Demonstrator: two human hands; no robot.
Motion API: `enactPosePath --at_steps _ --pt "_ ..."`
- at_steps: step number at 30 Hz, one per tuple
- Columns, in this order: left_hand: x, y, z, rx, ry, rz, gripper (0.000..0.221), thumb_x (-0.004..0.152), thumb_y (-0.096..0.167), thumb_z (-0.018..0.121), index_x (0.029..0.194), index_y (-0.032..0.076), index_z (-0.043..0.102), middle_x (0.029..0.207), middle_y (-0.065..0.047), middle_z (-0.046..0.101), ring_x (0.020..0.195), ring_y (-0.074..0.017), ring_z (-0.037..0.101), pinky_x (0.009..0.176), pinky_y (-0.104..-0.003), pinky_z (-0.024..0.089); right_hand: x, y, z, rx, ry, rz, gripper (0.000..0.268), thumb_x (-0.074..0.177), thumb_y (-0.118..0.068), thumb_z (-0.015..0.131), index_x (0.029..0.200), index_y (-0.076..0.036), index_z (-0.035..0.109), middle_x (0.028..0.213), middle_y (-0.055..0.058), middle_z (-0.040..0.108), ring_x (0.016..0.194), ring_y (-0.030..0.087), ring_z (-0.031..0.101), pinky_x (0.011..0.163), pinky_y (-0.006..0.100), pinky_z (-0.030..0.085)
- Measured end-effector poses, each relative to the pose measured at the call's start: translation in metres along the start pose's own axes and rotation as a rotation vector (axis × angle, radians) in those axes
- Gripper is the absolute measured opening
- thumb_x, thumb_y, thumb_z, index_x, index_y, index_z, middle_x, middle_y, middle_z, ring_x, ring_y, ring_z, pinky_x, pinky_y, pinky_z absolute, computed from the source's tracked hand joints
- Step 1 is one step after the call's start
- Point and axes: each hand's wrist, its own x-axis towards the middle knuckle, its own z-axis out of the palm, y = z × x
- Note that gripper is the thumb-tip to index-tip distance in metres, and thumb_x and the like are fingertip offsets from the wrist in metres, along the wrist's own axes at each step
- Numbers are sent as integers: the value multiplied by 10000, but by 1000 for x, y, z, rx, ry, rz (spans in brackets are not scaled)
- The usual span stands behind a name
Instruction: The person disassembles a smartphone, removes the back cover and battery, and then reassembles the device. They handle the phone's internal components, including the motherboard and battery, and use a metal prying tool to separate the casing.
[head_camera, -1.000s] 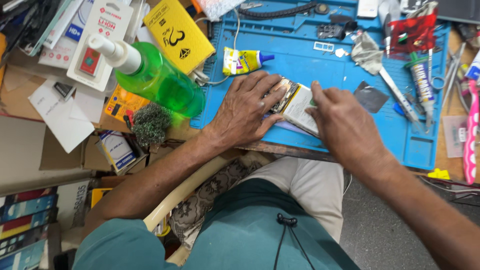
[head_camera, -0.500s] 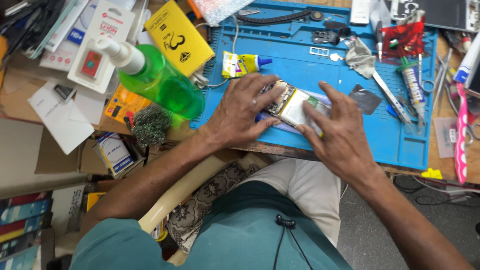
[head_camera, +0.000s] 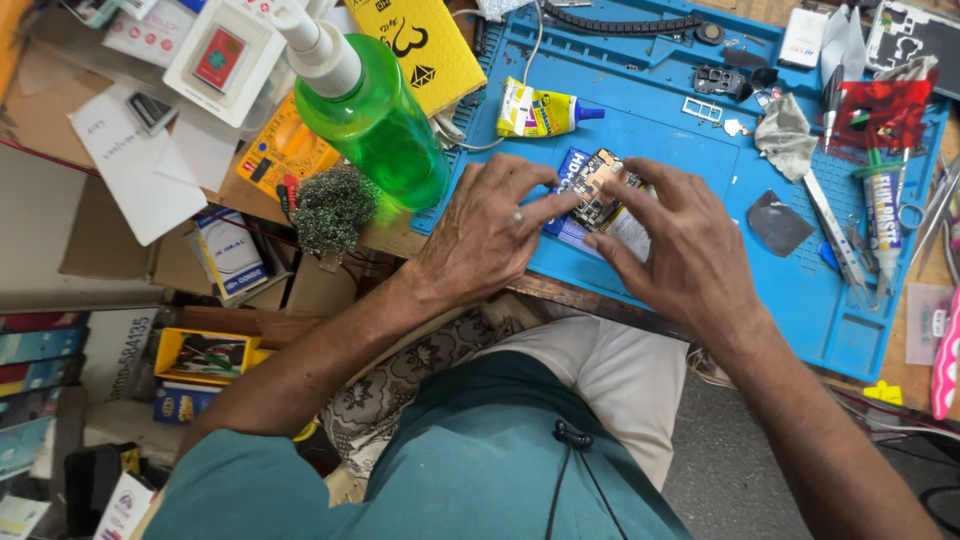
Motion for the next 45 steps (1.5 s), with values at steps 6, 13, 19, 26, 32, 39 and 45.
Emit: enactPosePath --at_steps 6,13,19,26,32,39,45 --pt "1 2 0 76 -55 13 494 864 63 672 1346 167 683 1276 -93 597 1188 -290 538 938 -455 422 -3 -3 3 -130 -33 37 496 845 -307 836 1264 -78 704 1349 245 607 1187 399 596 989 497 492" --pt "11 -12 -2 -215 77 -48 445 960 42 693 1393 76 597 1287 -104 626 1207 -320 576 1031 -458 466 6 -2 7 -9 37 42 618 863 -268 830 1383 -17 612 1351 212 639 1222 397 612 1039 486 491" --pt "19 -14 3 -212 74 -92 462 886 58 722 1335 58 616 1251 -117 651 1154 -323 589 1041 -470 468 19 -5 15 -7 56 111 680 816 -289 861 1367 11 600 1254 234 660 1146 405 627 970 495 501" --pt "19 -21 10 -277 27 -116 372 912 92 706 1275 35 654 1181 -122 637 1123 -329 577 1029 -461 462 15 -5 22 -7 139 69 672 835 -239 866 1382 29 582 1246 235 671 1138 395 652 971 478 525" --pt "18 -16 13 -342 -36 -183 309 948 117 655 1246 41 678 1127 -114 611 1095 -310 562 1002 -440 458 11 -6 24 -11 150 96 703 845 -233 883 1423 9 565 1244 221 656 1135 372 655 967 467 536" --pt "22 -14 9 -628 4 -176 357 1024 88 586 1376 45 624 1223 -125 613 1210 -290 564 1087 -425 434 12 -1 19 137 158 70 851 835 -139 883 1563 -23 456 1360 209 615 1263 361 639 1057 460 542" --pt "12 -16 -11 -545 155 -182 332 1055 66 582 1385 63 618 1287 -110 644 1230 -278 597 1106 -412 469 1 1 14 183 158 125 821 863 -105 876 1567 -27 461 1409 207 576 1304 324 636 1087 417 569"
